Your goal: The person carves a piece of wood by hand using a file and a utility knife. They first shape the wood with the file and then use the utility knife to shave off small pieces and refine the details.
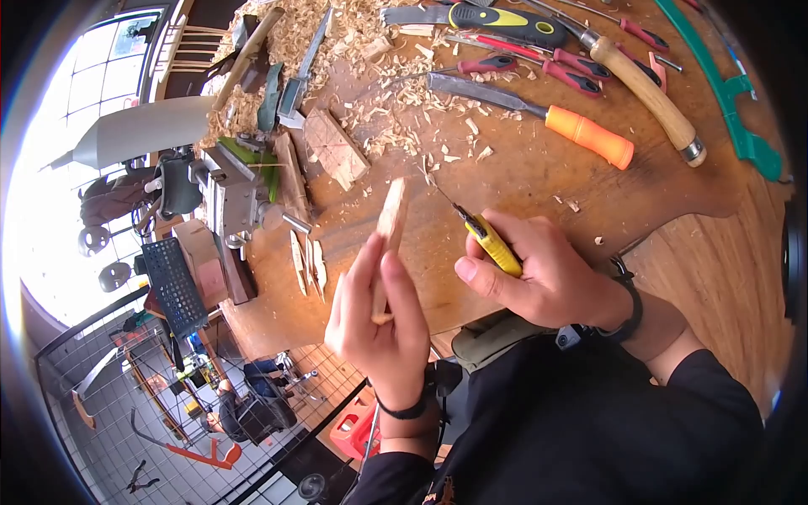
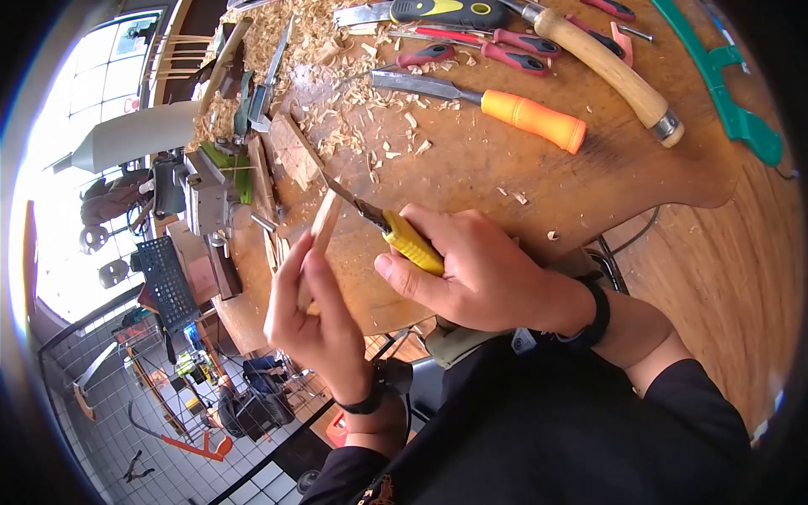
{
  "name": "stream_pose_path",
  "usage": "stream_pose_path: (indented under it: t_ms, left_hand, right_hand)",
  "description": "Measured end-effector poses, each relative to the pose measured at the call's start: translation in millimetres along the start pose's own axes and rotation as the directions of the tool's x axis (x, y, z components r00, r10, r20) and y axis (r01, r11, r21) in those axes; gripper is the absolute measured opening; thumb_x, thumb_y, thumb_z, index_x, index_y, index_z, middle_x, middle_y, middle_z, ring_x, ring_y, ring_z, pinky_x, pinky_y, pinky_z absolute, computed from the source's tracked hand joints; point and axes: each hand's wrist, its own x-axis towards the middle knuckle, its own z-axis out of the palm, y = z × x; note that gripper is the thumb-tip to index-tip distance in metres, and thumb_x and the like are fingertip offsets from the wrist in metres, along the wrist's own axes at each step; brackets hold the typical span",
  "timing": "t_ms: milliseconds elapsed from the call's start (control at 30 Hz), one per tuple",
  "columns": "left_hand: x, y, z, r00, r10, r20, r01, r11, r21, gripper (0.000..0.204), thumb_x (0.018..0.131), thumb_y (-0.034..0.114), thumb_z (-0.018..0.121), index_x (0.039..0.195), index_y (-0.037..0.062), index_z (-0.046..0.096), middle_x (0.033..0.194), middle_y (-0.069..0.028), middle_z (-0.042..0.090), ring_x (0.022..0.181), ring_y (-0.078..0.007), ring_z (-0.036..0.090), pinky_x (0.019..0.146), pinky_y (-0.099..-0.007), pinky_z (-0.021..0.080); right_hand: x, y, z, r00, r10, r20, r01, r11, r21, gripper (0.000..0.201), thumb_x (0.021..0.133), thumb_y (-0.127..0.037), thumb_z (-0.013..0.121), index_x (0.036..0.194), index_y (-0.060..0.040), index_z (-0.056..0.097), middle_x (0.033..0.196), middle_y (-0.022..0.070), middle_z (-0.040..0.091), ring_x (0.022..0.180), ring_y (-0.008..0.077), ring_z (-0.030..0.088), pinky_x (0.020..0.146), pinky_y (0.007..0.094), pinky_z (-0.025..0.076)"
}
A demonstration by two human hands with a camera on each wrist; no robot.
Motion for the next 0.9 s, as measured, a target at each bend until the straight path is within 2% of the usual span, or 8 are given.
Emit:
stream_pose_path:
  t_ms: [67, 167, 233, 333, 433, 567, 767, 900]
  left_hand:
    - [-8.6, 3.9, -7.5, 0.999, 0.003, -0.045, -0.005, 0.998, -0.055, 0.015, 0.094, 0.001, 0.069, 0.107, -0.0051, 0.074, 0.086, -0.0155, 0.075, 0.068, -0.0163, 0.071, 0.065, -0.0272, 0.054]
    - [-5.1, 2.2, 10.8, 0.985, -0.023, 0.173, 0.020, 1.000, 0.020, 0.024, 0.093, 0.005, 0.072, 0.116, 0.0003, 0.073, 0.086, -0.0148, 0.074, 0.059, -0.0205, 0.067, 0.059, -0.0307, 0.053]
    - [-5.0, -6.7, 27.1, 0.987, -0.034, 0.160, 0.037, 0.999, -0.011, 0.029, 0.093, 0.006, 0.073, 0.122, 0.0022, 0.072, 0.086, -0.0154, 0.073, 0.057, -0.0214, 0.064, 0.058, -0.0320, 0.052]
    - [-2.3, -14.4, 26.7, 0.998, 0.058, 0.029, -0.057, 0.998, -0.038, 0.030, 0.096, 0.007, 0.071, 0.124, -0.0020, 0.070, 0.088, -0.0168, 0.072, 0.061, -0.0195, 0.065, 0.058, -0.0316, 0.052]
    - [-16.2, -13.0, 16.4, 0.997, 0.050, -0.053, -0.053, 0.996, -0.070, 0.030, 0.095, 0.005, 0.072, 0.123, -0.0048, 0.069, 0.088, -0.0172, 0.072, 0.069, -0.0238, 0.070, 0.065, -0.0324, 0.054]
    - [-40.7, -26.0, 12.6, 1.000, -0.005, -0.014, 0.004, 0.997, -0.078, 0.031, 0.094, 0.004, 0.072, 0.124, -0.0054, 0.069, 0.090, -0.0184, 0.072, 0.073, -0.0268, 0.072, 0.068, -0.0329, 0.055]
    - [-54.7, -43.5, 19.9, 1.000, -0.021, -0.008, 0.020, 0.997, -0.078, 0.040, 0.087, 0.010, 0.082, 0.123, -0.0026, 0.069, 0.088, -0.0182, 0.072, 0.072, -0.0298, 0.072, 0.065, -0.0349, 0.056]
    - [-54.7, -48.3, 23.6, 0.999, -0.040, -0.029, 0.035, 0.990, -0.138, 0.044, 0.084, 0.011, 0.085, 0.123, -0.0024, 0.069, 0.078, -0.0130, 0.067, 0.062, -0.0253, 0.066, 0.058, -0.0338, 0.053]
  right_hand:
    - [1.4, -0.6, -1.0, 1.000, 0.012, 0.014, -0.011, 1.000, -0.008, 0.029, 0.099, -0.027, 0.068, 0.094, -0.0016, 0.056, 0.063, 0.0152, 0.052, 0.054, 0.0285, 0.056, 0.054, 0.0414, 0.041]
    - [0.5, 0.1, -1.5, 0.999, -0.005, 0.033, 0.006, 0.999, -0.047, 0.029, 0.099, -0.026, 0.067, 0.093, -0.0016, 0.055, 0.063, 0.0156, 0.053, 0.054, 0.0277, 0.056, 0.054, 0.0409, 0.041]
    - [1.4, -1.3, -1.0, 1.000, -0.026, 0.003, 0.026, 0.999, -0.032, 0.022, 0.099, -0.021, 0.069, 0.092, -0.0029, 0.059, 0.068, 0.0029, 0.055, 0.063, 0.0085, 0.050, 0.057, 0.0309, 0.043]
    - [1.5, -1.7, -1.1, 0.998, 0.058, 0.038, -0.057, 0.998, -0.036, 0.022, 0.099, -0.021, 0.069, 0.092, -0.0031, 0.058, 0.069, 0.0015, 0.054, 0.065, 0.0075, 0.049, 0.059, 0.0298, 0.042]
    - [1.9, -0.6, 3.3, 1.000, 0.008, -0.007, -0.008, 1.000, -0.018, 0.026, 0.099, -0.024, 0.069, 0.091, -0.0018, 0.056, 0.065, 0.0105, 0.053, 0.057, 0.0159, 0.052, 0.056, 0.0359, 0.042]
    - [2.8, -2.2, 5.4, 1.000, 0.014, -0.012, -0.015, 0.997, -0.070, 0.025, 0.099, -0.024, 0.070, 0.091, -0.0024, 0.058, 0.065, 0.0067, 0.054, 0.061, 0.0106, 0.050, 0.057, 0.0328, 0.043]
    - [6.8, -14.7, 4.7, 0.974, 0.216, 0.066, -0.206, 0.969, -0.137, 0.030, 0.100, -0.028, 0.069, 0.091, -0.0020, 0.059, 0.066, 0.0031, 0.052, 0.063, 0.0089, 0.050, 0.058, 0.0305, 0.042]
    - [11.8, -27.8, 4.3, 0.958, 0.265, 0.108, -0.215, 0.916, -0.337, 0.046, 0.103, -0.045, 0.063, 0.092, -0.0008, 0.058, 0.063, 0.0114, 0.053, 0.057, 0.0219, 0.053, 0.057, 0.0353, 0.044]
